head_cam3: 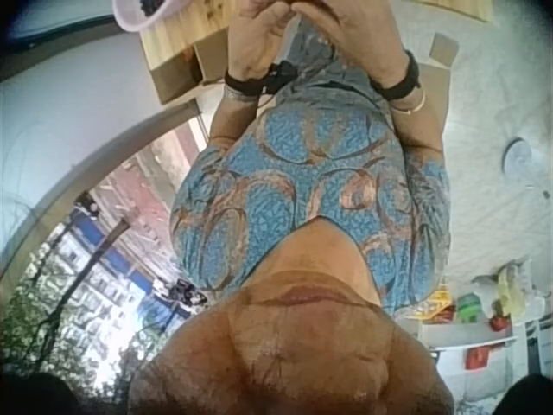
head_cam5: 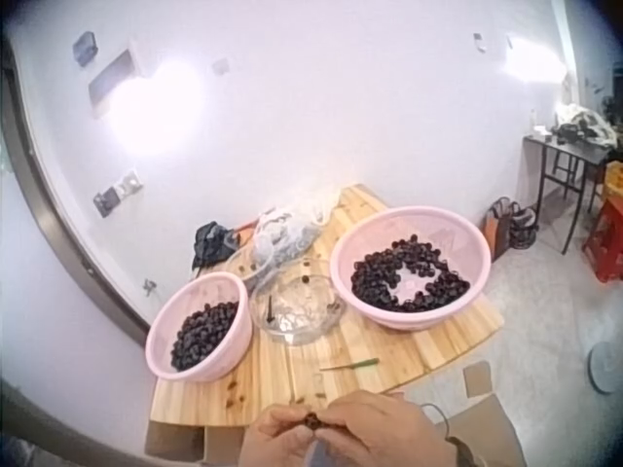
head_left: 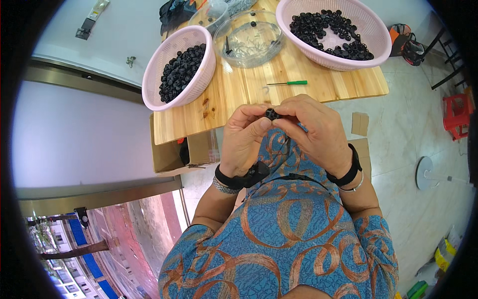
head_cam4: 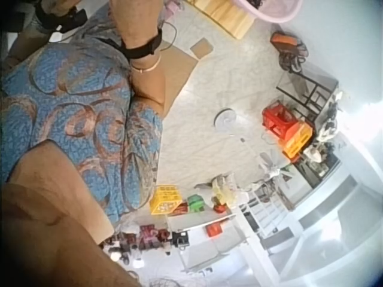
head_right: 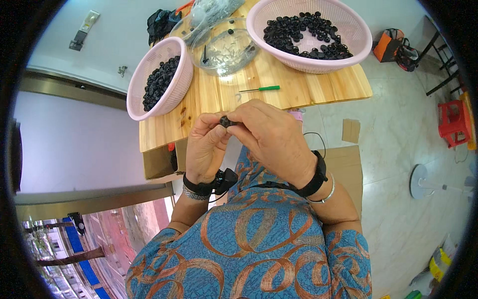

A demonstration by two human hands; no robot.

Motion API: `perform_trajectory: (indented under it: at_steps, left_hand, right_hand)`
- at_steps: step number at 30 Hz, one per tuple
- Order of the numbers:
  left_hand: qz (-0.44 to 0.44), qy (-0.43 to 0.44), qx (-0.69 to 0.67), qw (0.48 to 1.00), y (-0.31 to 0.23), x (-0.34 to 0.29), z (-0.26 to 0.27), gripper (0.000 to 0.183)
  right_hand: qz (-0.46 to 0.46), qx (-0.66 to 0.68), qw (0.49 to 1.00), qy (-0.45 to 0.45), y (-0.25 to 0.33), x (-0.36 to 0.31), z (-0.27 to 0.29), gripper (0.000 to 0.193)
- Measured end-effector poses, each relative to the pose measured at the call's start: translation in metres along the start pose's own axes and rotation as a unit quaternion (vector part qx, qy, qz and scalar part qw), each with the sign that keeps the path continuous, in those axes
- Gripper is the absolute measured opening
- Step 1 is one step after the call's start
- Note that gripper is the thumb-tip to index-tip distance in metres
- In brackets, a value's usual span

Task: The recorder is manually assembling or inspecting small black plastic shoe components at a table.

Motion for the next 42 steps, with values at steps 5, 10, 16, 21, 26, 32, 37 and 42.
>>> perform_trajectory:
  at_steps: [5,10,16,21,26,32,37,42]
  left_hand:
    - [0.004,-0.006,0.001,1.0,0.0,-0.001,0.001,0.017]
    - [0.004,-0.005,0.011,1.0,-0.001,-0.002,0.001,0.018]
    - [-0.002,-0.009,0.095,0.995,-0.007,-0.004,0.003,0.02]
    - [0.008,-0.037,0.137,0.99,-0.009,-0.008,0.003,0.019]
    - [-0.01,-0.038,0.121,0.992,-0.007,-0.009,0.003,0.019]
    - [-0.023,-0.046,0.136,0.989,-0.007,-0.011,0.006,0.019]
    - [-0.044,-0.038,0.241,0.969,-0.018,-0.014,-0.004,0.019]
    - [-0.035,-0.008,0.262,0.964,-0.021,-0.017,-0.007,0.019]
  right_hand:
    - [-0.011,0.013,1.0,0.009,-0.001,0.0,0.0,0.014]
    - [0.016,-0.024,0.999,0.014,0.004,0.0,0.001,0.014]
    - [0.027,-0.089,0.995,0.026,0.01,-0.001,-0.002,0.016]
    - [0.028,-0.076,0.997,-0.009,0.011,-0.004,-0.004,0.016]
    - [-0.001,-0.055,0.998,-0.005,0.01,-0.005,-0.005,0.017]
    - [0.009,-0.025,1.0,-0.004,0.006,-0.004,-0.004,0.015]
    - [0.039,-0.013,0.999,0.019,0.008,-0.001,-0.005,0.015]
    - [0.05,0.022,0.994,0.097,-0.001,0.005,-0.005,0.018]
Point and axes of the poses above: each hand's wrist, its own x-axis towards the middle knuckle, its own z-axis out of the back of the hand, y = z × x, the point moved 8 cm from there along x, towards the middle knuckle, and after that the axes turned 14 degrees about y, right-handed, at the moved point
